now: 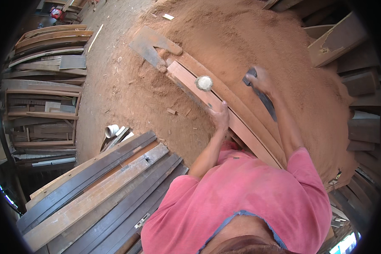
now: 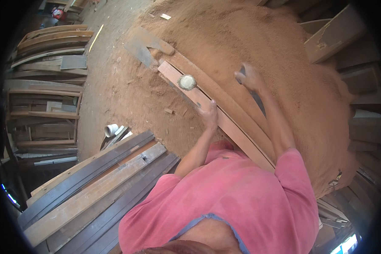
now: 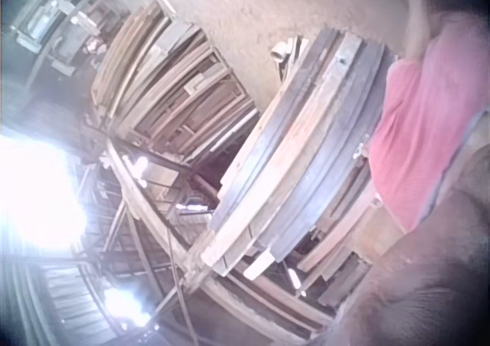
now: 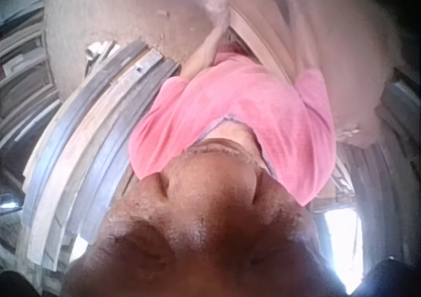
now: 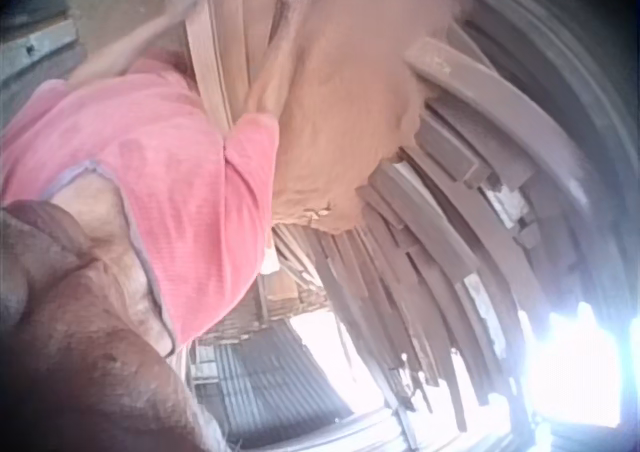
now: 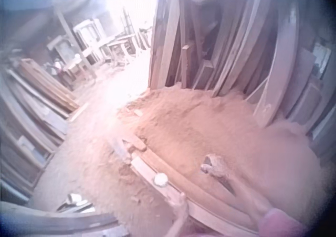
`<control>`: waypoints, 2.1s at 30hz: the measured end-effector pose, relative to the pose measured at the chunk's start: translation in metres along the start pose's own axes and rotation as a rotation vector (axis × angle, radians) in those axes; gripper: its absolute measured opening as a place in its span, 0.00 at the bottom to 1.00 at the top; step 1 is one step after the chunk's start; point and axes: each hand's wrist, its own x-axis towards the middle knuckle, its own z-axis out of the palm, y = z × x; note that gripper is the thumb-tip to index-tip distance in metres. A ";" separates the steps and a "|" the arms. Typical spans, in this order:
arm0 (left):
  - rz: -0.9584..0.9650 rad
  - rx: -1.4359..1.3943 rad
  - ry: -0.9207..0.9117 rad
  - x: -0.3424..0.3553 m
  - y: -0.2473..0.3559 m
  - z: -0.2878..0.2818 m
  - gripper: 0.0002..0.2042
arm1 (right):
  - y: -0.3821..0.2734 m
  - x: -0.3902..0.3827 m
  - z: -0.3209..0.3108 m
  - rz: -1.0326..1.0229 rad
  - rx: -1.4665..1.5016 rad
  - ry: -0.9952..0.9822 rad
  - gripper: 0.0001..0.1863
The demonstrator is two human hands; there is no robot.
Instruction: The person uses a circular saw to cut a long curved wooden plank, then switches to a hand plane and mallet to smooth and shape the plank's edges. The person repeatedly planes the wood, adjusting the plank's position to work on different sections.
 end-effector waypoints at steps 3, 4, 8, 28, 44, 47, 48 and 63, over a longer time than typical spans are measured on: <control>0.021 0.006 0.020 0.001 -0.007 -0.011 0.48 | -0.144 -0.004 -0.045 -0.214 0.456 -0.044 0.38; 0.045 0.017 0.022 0.002 -0.005 -0.010 0.47 | -0.173 -0.009 -0.049 -0.355 0.476 -0.088 0.40; 0.042 0.115 0.035 -0.017 0.031 -0.008 0.50 | -0.214 -0.009 0.009 -0.630 0.211 -0.072 0.26; 0.041 0.174 0.131 -0.018 0.010 0.004 0.56 | -0.201 0.007 0.024 -0.473 0.582 -0.074 0.09; -0.056 0.241 0.162 -0.013 -0.006 0.006 0.40 | -0.150 0.061 -0.004 -0.326 0.640 -0.211 0.09; 0.103 0.184 0.145 -0.006 -0.028 -0.001 0.38 | -0.191 0.000 0.017 -0.666 0.516 -0.095 0.09; 0.178 0.176 0.135 -0.004 -0.028 0.000 0.37 | -0.195 -0.015 0.024 -0.712 0.532 -0.094 0.10; 0.079 0.004 0.027 -0.007 -0.017 0.007 0.38 | -0.134 -0.133 -0.003 -0.690 0.544 0.189 0.10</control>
